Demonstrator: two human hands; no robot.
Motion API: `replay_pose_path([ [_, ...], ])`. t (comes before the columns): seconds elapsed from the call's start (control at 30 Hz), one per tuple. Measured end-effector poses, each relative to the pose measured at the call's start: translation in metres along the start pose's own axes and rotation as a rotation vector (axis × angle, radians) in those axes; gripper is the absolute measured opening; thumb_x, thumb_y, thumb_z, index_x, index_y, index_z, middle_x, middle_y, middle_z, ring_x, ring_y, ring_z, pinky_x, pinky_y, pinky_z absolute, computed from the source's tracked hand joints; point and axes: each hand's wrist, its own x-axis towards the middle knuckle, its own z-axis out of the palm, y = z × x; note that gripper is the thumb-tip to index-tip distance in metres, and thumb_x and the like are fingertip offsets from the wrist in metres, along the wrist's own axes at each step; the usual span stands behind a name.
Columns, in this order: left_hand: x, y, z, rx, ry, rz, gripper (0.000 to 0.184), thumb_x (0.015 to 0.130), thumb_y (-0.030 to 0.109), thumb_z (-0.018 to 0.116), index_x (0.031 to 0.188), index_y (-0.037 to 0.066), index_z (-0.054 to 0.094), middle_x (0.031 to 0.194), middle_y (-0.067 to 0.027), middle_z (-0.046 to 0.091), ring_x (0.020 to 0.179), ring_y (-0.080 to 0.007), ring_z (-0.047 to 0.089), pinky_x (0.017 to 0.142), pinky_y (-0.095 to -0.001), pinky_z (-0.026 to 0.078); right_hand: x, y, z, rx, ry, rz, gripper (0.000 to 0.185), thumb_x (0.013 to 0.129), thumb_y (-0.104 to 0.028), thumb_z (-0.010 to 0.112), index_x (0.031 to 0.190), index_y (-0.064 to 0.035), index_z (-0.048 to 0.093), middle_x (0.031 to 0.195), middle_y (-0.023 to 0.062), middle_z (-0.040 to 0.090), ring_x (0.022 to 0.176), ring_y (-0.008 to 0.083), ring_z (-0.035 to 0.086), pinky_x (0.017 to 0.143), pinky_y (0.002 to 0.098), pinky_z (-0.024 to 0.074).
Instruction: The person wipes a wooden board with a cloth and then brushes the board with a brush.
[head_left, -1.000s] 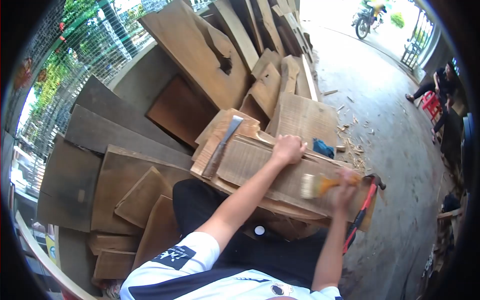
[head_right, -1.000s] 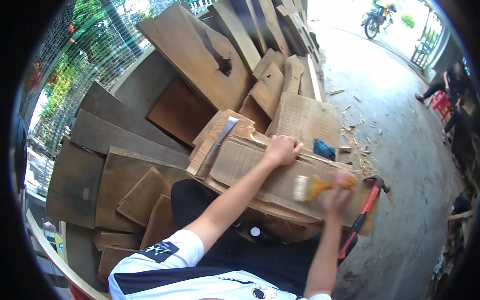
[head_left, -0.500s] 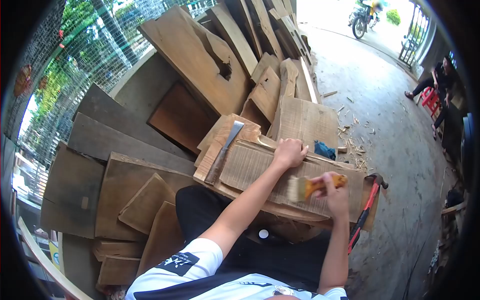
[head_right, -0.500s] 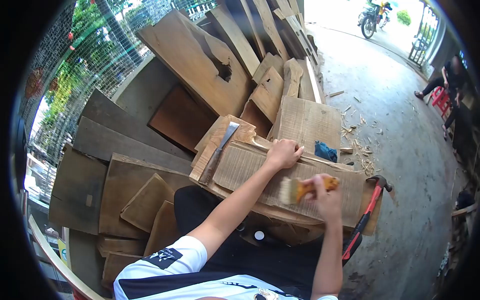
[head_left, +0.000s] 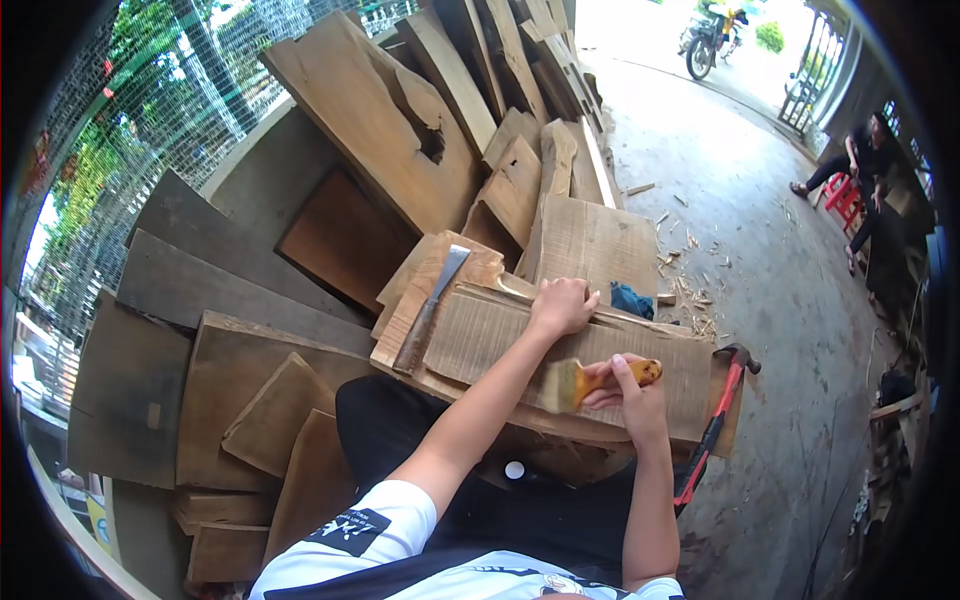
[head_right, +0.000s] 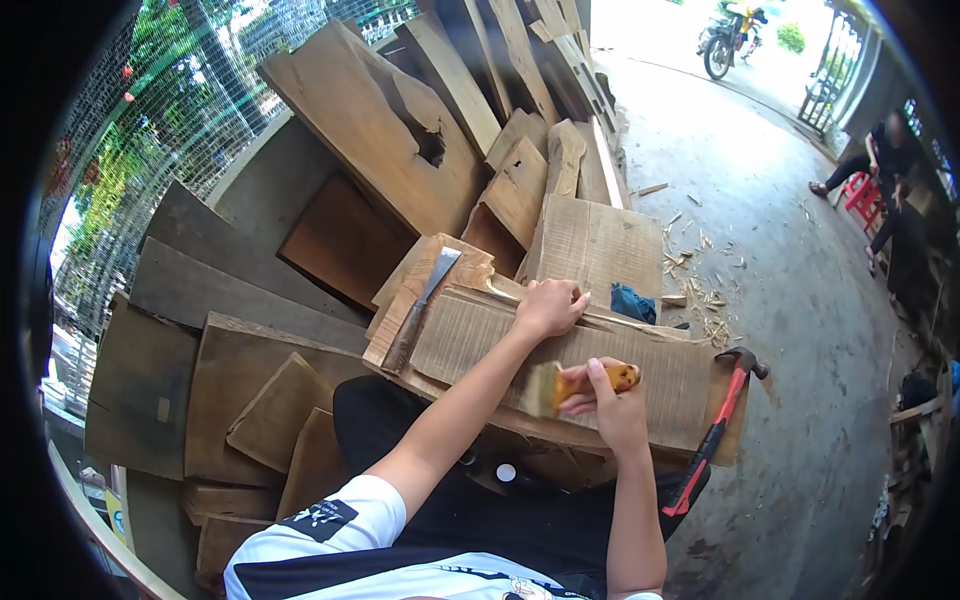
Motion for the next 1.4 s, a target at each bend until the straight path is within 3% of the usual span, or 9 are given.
replay_pose_path([
  [0.07, 0.001, -0.002, 0.003, 0.001, 0.012, 0.013, 0.043, 0.1, 0.043, 0.055, 0.097, 0.007, 0.078, 0.099, -0.0194, 0.076, 0.103, -0.0352, 0.072, 0.1, -0.0509, 0.047, 0.002, 0.012, -0.023, -0.145, 0.068, 0.024, 0.034, 0.108, -0.023, 0.055, 0.092, 0.0004, 0.073, 0.089, 0.012, 0.078, 0.06, 0.0137, 0.071, 0.054, 0.0283, 0.0573],
  [0.23, -0.001, 0.004, 0.0, 0.016, -0.007, -0.009, 0.042, 0.101, 0.044, 0.056, 0.101, 0.008, 0.078, 0.099, -0.0158, 0.077, 0.103, -0.0324, 0.072, 0.102, -0.0502, 0.044, -0.023, -0.031, -0.07, -1.086, 0.652, -0.158, 0.03, 0.102, -0.018, 0.054, 0.079, 0.0006, 0.06, 0.075, 0.026, 0.064, 0.079, 0.0475, 0.065, 0.07, 0.0551, 0.0506],
  [0.4, -0.001, 0.003, 0.0, 0.012, 0.017, -0.001, 0.041, 0.101, 0.043, 0.056, 0.103, 0.008, 0.078, 0.098, -0.016, 0.077, 0.102, -0.0326, 0.072, 0.104, -0.0494, 0.044, -0.023, -0.016, -0.014, -1.048, 0.293, -0.205, 0.025, 0.101, -0.017, 0.056, 0.085, -0.0002, 0.064, 0.076, 0.0232, 0.068, 0.075, 0.0428, 0.069, 0.069, 0.0514, 0.0525],
  [0.57, -0.002, 0.001, -0.002, 0.002, -0.003, -0.005, 0.04, 0.1, 0.044, 0.057, 0.106, 0.01, 0.078, 0.101, -0.0154, 0.077, 0.104, -0.0325, 0.072, 0.103, -0.0487, 0.046, -0.01, -0.01, -0.017, 0.114, -0.054, 0.024, 0.038, 0.108, -0.022, 0.054, 0.084, 0.0016, 0.07, 0.084, 0.008, 0.077, 0.06, 0.0071, 0.065, 0.054, 0.0254, 0.0535],
  [0.7, 0.0, 0.0, 0.002, 0.005, 0.025, 0.002, 0.04, 0.1, 0.043, 0.056, 0.106, 0.01, 0.078, 0.1, -0.0151, 0.077, 0.102, -0.0338, 0.072, 0.102, -0.051, 0.046, -0.019, -0.023, -0.071, -0.941, 0.466, -0.166, 0.034, 0.104, -0.025, 0.054, 0.088, 0.0015, 0.067, 0.078, 0.0265, 0.069, 0.078, 0.0448, 0.07, 0.071, 0.054, 0.0536],
  [0.97, 0.0, -0.001, 0.002, 0.002, 0.032, 0.007, 0.04, 0.099, 0.042, 0.056, 0.101, 0.008, 0.077, 0.099, -0.0175, 0.077, 0.102, -0.0354, 0.072, 0.098, -0.0505, 0.048, 0.007, -0.009, -0.031, -0.648, 0.199, -0.286, 0.034, 0.105, -0.025, 0.059, 0.084, 0.0007, 0.068, 0.075, 0.0181, 0.071, 0.063, 0.029, 0.07, 0.063, 0.0419, 0.0538],
  [1.03, -0.001, -0.001, 0.001, -0.007, 0.031, 0.01, 0.04, 0.099, 0.042, 0.057, 0.101, 0.008, 0.077, 0.099, -0.0179, 0.076, 0.101, -0.0357, 0.072, 0.098, -0.0507, 0.048, 0.014, 0.004, -0.02, 0.058, -0.028, -0.035, 0.035, 0.106, -0.026, 0.058, 0.086, -0.0003, 0.071, 0.077, 0.0148, 0.074, 0.062, 0.0274, 0.069, 0.064, 0.0398, 0.0552],
  [1.2, -0.001, -0.001, 0.0, 0.016, 0.036, 0.019, 0.04, 0.1, 0.044, 0.056, 0.107, 0.01, 0.077, 0.101, -0.0175, 0.076, 0.103, -0.0365, 0.071, 0.097, -0.0503, 0.048, 0.008, -0.016, -0.068, -0.935, 0.423, -0.183, 0.023, 0.102, -0.022, 0.06, 0.093, -0.0013, 0.067, 0.086, 0.0224, 0.073, 0.08, 0.0434, 0.071, 0.075, 0.0518, 0.0574],
  [1.4, 0.0, 0.002, -0.001, 0.035, 0.029, -0.013, 0.04, 0.099, 0.044, 0.058, 0.106, 0.01, 0.077, 0.101, -0.0174, 0.076, 0.103, -0.037, 0.071, 0.1, -0.0492, 0.048, 0.021, -0.015, -0.04, -0.953, 0.35, -0.274, 0.016, 0.098, -0.017, 0.063, 0.092, -0.0023, 0.063, 0.088, 0.0228, 0.072, 0.087, 0.0443, 0.07, 0.08, 0.0524, 0.056],
])
